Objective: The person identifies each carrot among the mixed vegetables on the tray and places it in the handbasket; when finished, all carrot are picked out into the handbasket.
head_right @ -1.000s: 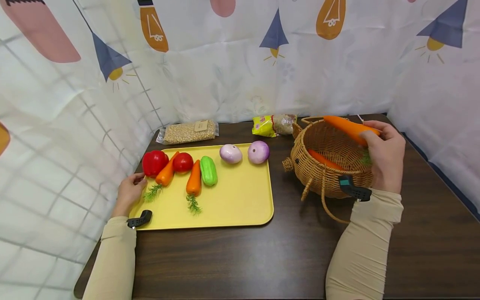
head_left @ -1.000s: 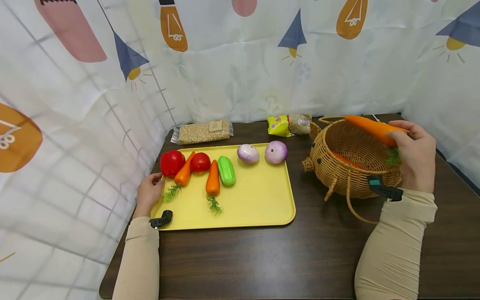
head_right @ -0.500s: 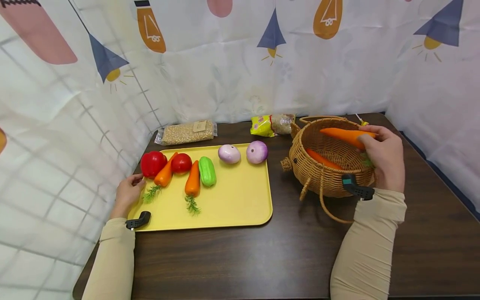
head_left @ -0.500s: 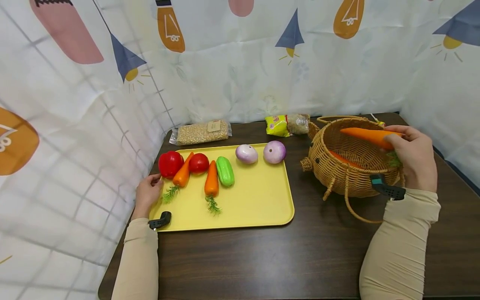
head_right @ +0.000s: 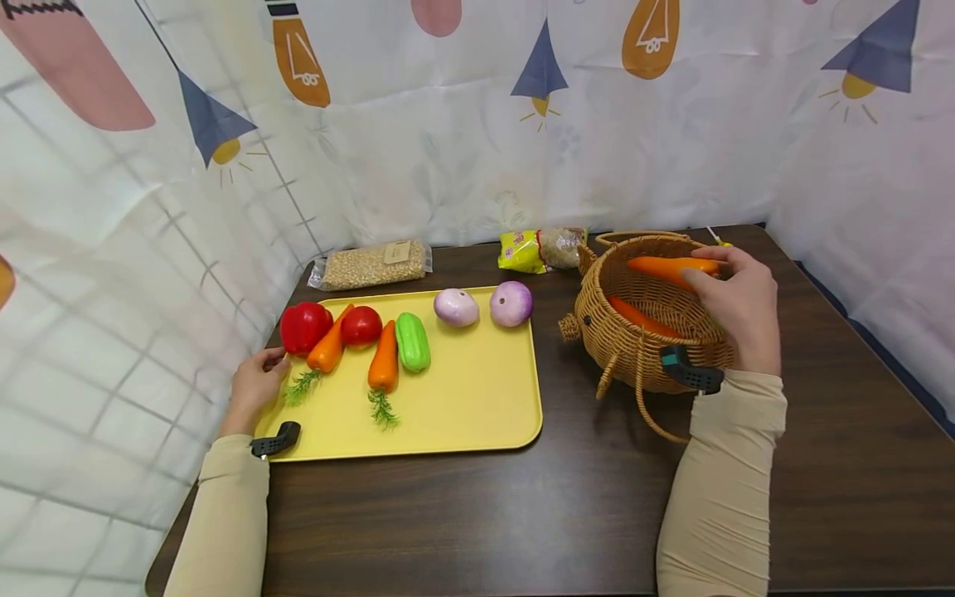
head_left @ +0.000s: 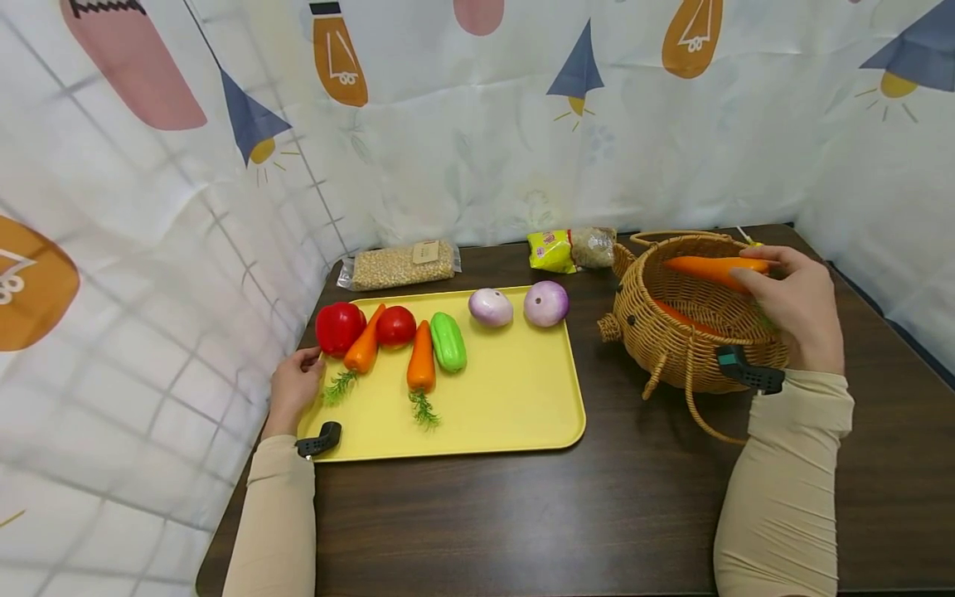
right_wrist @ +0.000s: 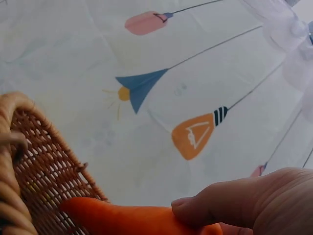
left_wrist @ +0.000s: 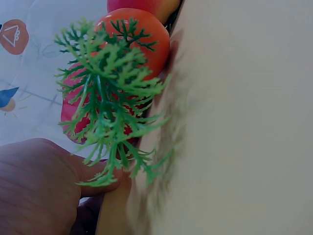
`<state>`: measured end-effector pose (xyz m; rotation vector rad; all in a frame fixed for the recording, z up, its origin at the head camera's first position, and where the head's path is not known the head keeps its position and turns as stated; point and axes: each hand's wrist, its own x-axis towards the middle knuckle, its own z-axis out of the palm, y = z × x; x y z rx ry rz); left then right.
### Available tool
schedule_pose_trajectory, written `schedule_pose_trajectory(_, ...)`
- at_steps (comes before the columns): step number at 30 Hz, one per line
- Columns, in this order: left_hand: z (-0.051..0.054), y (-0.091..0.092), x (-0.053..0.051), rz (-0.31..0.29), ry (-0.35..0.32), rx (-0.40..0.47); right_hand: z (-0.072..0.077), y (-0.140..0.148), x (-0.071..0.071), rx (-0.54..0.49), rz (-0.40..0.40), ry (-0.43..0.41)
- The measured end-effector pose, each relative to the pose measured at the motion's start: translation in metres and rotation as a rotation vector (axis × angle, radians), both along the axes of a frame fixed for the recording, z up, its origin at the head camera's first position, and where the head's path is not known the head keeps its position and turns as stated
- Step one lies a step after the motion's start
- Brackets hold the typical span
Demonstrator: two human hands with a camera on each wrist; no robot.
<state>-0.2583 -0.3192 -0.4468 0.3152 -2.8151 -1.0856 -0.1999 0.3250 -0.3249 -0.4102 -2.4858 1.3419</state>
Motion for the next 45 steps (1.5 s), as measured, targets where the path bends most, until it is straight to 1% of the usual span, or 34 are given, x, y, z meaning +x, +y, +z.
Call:
schedule_pose_trajectory(5, -0.003, -0.003, 0.0, 0.004, -0.007, -0.003, -0.003, -0.005, -0.005, 0.05, 0.073, -0.036)
schedule_pose_trajectory(7, -0.003, -0.003, 0.0, 0.004, -0.009, -0.004, -0.004, -0.007, -0.007, 0.069, 0.089, -0.055)
schedule_pose_trajectory(11, -0.001, -0.002, 0.0, 0.001, -0.006, -0.008, -0.005, -0.011, -0.011, 0.157, 0.095, -0.08)
schedule_pose_trajectory(15, 0.0, -0.001, -0.001, -0.003, -0.006, -0.009, -0.005, -0.014, -0.013, 0.206, 0.098, -0.088)
schedule_pose_trajectory(20, -0.001, -0.002, -0.001, -0.002, -0.004, -0.007, -0.006, -0.017, -0.014, 0.175, 0.148, -0.11)
schedule_pose_trajectory(23, -0.001, -0.002, -0.001, -0.003, 0.004, -0.012, -0.007, -0.017, -0.015, 0.175, 0.178, -0.121)
schedule_pose_trajectory(30, -0.002, -0.002, -0.001, -0.001, 0.01, -0.012, -0.008, -0.016, -0.015, 0.18, 0.205, -0.126)
schedule_pose_trajectory(35, -0.003, -0.003, -0.002, -0.003, 0.013, -0.015, -0.008, -0.015, -0.015, 0.151, 0.228, -0.128)
schedule_pose_trajectory(41, -0.004, -0.003, -0.002, -0.003, 0.019, -0.013, -0.007, -0.014, -0.015, 0.115, 0.232, -0.125)
schedule_pose_trajectory(43, -0.005, -0.003, -0.003, -0.003, 0.02, -0.016, -0.006, -0.015, -0.013, 0.11, 0.218, -0.115)
schedule_pose_trajectory(45, -0.005, -0.003, -0.003, -0.001, 0.019, -0.019, -0.005, -0.018, -0.012, 0.109, 0.197, -0.087)
